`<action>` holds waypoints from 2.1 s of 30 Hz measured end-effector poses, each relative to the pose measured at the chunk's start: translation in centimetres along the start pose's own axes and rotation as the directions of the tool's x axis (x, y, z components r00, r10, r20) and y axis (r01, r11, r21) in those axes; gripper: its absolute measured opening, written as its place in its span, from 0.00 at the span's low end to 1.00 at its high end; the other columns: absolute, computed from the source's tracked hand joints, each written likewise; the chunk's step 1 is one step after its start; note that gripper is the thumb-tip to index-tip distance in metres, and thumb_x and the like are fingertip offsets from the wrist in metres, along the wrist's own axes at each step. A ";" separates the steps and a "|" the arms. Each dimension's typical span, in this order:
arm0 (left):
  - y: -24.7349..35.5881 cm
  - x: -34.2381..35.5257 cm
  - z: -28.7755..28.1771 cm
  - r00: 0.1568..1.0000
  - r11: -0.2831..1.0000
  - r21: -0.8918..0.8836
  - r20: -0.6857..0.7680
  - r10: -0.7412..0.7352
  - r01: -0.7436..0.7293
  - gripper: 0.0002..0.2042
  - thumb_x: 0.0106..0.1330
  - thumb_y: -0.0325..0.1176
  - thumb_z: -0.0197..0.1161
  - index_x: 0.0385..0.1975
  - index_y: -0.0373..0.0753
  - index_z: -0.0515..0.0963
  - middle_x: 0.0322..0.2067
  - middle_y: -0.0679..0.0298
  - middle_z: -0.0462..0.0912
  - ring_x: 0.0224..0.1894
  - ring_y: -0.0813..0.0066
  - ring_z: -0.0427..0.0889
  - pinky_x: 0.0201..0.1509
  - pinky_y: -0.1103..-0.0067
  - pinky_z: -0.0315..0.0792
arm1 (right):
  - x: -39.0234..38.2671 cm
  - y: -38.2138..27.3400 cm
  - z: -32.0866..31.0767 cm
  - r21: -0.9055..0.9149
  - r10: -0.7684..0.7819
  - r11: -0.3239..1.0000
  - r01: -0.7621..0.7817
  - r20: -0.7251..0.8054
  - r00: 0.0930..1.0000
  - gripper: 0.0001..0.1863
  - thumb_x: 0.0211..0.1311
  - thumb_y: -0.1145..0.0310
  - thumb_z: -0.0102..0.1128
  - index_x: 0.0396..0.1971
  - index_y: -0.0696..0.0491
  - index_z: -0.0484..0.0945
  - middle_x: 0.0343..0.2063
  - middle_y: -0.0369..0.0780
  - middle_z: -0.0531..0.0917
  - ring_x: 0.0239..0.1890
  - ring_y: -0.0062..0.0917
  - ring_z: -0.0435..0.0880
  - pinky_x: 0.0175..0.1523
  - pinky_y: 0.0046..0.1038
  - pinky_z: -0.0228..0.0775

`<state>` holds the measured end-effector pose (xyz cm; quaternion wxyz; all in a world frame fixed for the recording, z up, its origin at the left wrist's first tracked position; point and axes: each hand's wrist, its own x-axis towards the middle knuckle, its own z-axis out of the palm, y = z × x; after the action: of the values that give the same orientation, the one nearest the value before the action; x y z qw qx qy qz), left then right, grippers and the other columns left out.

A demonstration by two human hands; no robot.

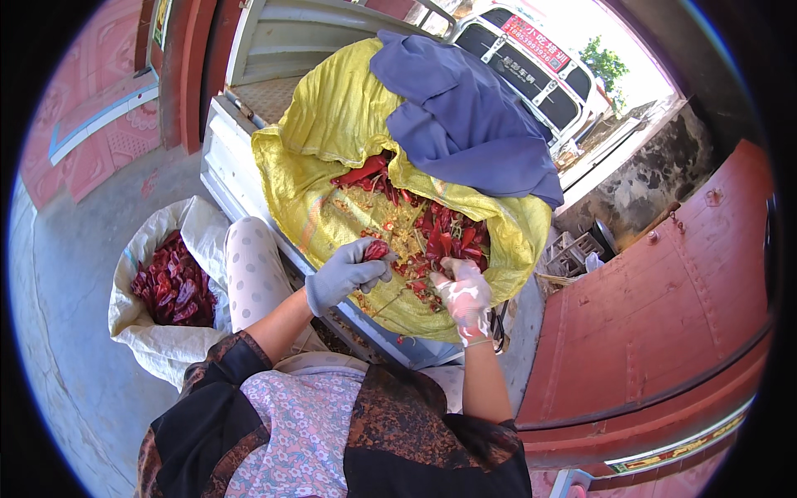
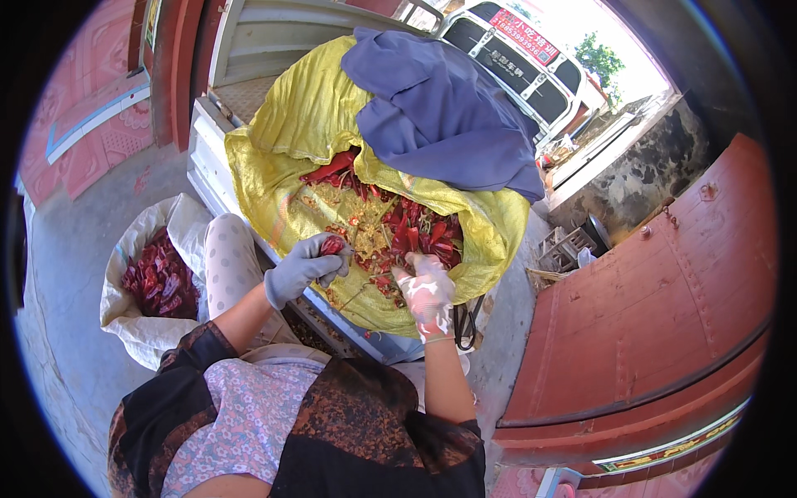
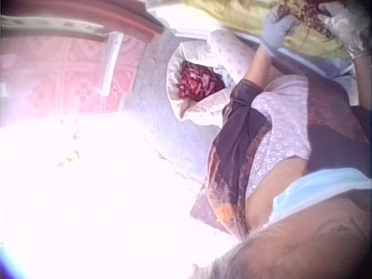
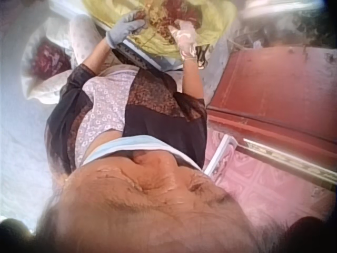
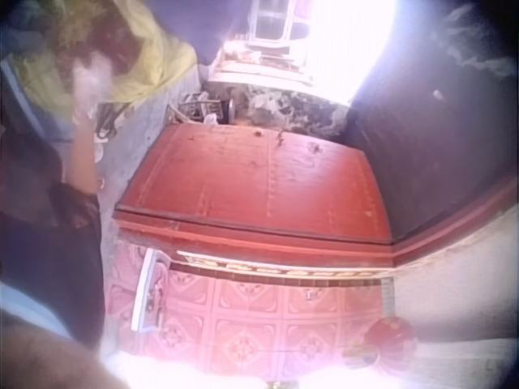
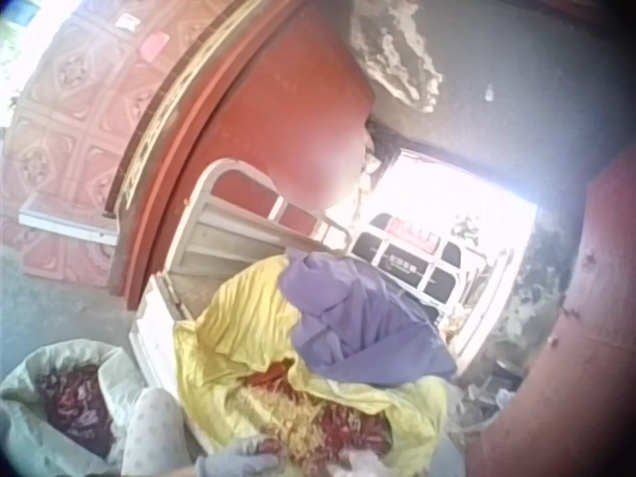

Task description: The person removes seeds from chili peppers by hand and using shears, taking them from one large white sack and placing the cleaned peppers into another.

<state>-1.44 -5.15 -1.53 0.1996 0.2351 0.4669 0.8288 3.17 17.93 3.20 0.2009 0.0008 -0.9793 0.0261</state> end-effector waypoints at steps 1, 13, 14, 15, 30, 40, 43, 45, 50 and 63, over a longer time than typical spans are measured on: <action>0.1 0.0 0.2 1.000 1.000 0.010 0.008 -0.013 0.012 0.08 0.62 0.31 0.58 0.38 0.37 0.73 0.24 0.68 0.75 0.20 0.86 0.69 0.22 0.88 0.64 | 0.1 -0.3 0.5 -0.103 -0.010 0.995 0.012 0.021 1.000 0.16 0.47 0.63 0.67 0.37 0.51 0.79 0.37 0.42 0.82 0.36 0.34 0.82 0.42 0.33 0.73; -1.0 0.5 0.0 1.000 0.996 0.085 0.004 0.002 -0.002 0.07 0.62 0.34 0.58 0.35 0.39 0.76 0.22 0.74 0.72 0.21 0.91 0.65 0.22 0.89 0.59 | 0.6 0.5 2.1 -0.087 0.051 0.995 -0.048 0.033 0.998 0.15 0.51 0.57 0.63 0.37 0.49 0.81 0.33 0.43 0.81 0.36 0.37 0.80 0.42 0.36 0.71; -0.7 0.4 0.1 1.000 0.996 0.093 0.000 -0.009 0.009 0.07 0.62 0.34 0.58 0.36 0.39 0.76 0.22 0.74 0.73 0.21 0.91 0.64 0.22 0.90 0.59 | 0.2 0.8 2.2 -0.104 0.018 0.994 -0.016 0.017 1.000 0.16 0.50 0.56 0.62 0.38 0.48 0.81 0.31 0.43 0.81 0.35 0.37 0.80 0.41 0.37 0.71; -0.6 0.4 0.2 1.000 0.995 0.102 -0.004 -0.020 0.020 0.08 0.63 0.34 0.58 0.37 0.38 0.77 0.23 0.74 0.73 0.22 0.92 0.64 0.22 0.90 0.58 | 0.0 0.5 2.2 -0.109 0.054 0.993 -0.048 0.053 0.997 0.14 0.51 0.56 0.62 0.35 0.49 0.82 0.30 0.44 0.81 0.35 0.38 0.80 0.43 0.37 0.70; 2.8 1.2 2.5 0.863 0.744 0.436 0.245 0.442 -0.506 0.15 0.62 0.23 0.52 0.49 0.32 0.71 0.49 0.61 0.75 0.53 0.75 0.72 0.58 0.79 0.64 | -0.4 -1.6 -6.1 0.915 0.017 0.080 -0.395 0.395 0.919 0.10 0.58 0.67 0.56 0.30 0.59 0.76 0.27 0.40 0.81 0.24 0.18 0.76 0.31 0.18 0.65; 2.5 0.5 3.4 0.958 0.964 0.206 0.266 0.109 -0.167 0.20 0.63 0.27 0.57 0.55 0.34 0.66 0.42 0.63 0.76 0.45 0.82 0.71 0.52 0.82 0.66 | -1.0 -3.0 -4.4 0.951 -0.111 -0.111 -0.290 0.278 0.954 0.20 0.55 0.61 0.61 0.42 0.59 0.73 0.39 0.40 0.79 0.28 0.17 0.76 0.32 0.17 0.67; 2.1 0.7 3.4 0.956 0.988 0.115 0.285 0.066 -0.102 0.20 0.61 0.26 0.60 0.54 0.34 0.67 0.39 0.67 0.74 0.41 0.86 0.69 0.47 0.84 0.66 | -0.8 -3.0 -2.0 0.984 -0.095 0.177 -0.035 0.052 0.994 0.33 0.49 0.68 0.68 0.55 0.61 0.66 0.52 0.42 0.72 0.36 0.21 0.76 0.42 0.19 0.69; 1.9 0.7 3.2 0.958 0.967 0.220 0.281 0.063 -0.128 0.20 0.61 0.26 0.62 0.53 0.35 0.68 0.37 0.70 0.74 0.39 0.88 0.68 0.44 0.86 0.66 | -1.4 -4.3 -2.5 0.940 -0.091 0.338 0.037 -0.006 0.996 0.28 0.49 0.75 0.65 0.53 0.60 0.69 0.50 0.41 0.75 0.38 0.22 0.77 0.44 0.21 0.69; 1.5 0.8 2.5 0.970 0.886 0.448 0.244 0.005 -0.117 0.14 0.59 0.28 0.64 0.44 0.35 0.73 0.31 0.72 0.76 0.34 0.87 0.68 0.39 0.84 0.67 | -1.3 -5.8 -3.7 0.717 -0.120 0.674 0.179 -0.133 0.984 0.17 0.48 0.79 0.63 0.42 0.57 0.79 0.38 0.41 0.80 0.37 0.26 0.80 0.42 0.24 0.72; -0.4 1.0 2.8 0.930 0.817 0.461 0.285 0.232 -0.345 0.09 0.58 0.31 0.65 0.28 0.34 0.73 0.21 0.63 0.72 0.25 0.78 0.68 0.31 0.78 0.66 | -1.9 -6.7 -1.8 0.986 0.245 0.015 -0.165 0.157 0.957 0.04 0.55 0.76 0.60 0.31 0.59 0.78 0.32 0.41 0.83 0.23 0.12 0.74 0.25 0.13 0.62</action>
<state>-0.58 -2.53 -0.36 0.0521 0.4360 0.6010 0.6679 5.74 11.34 4.42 0.1670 -0.0034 -0.6733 0.7203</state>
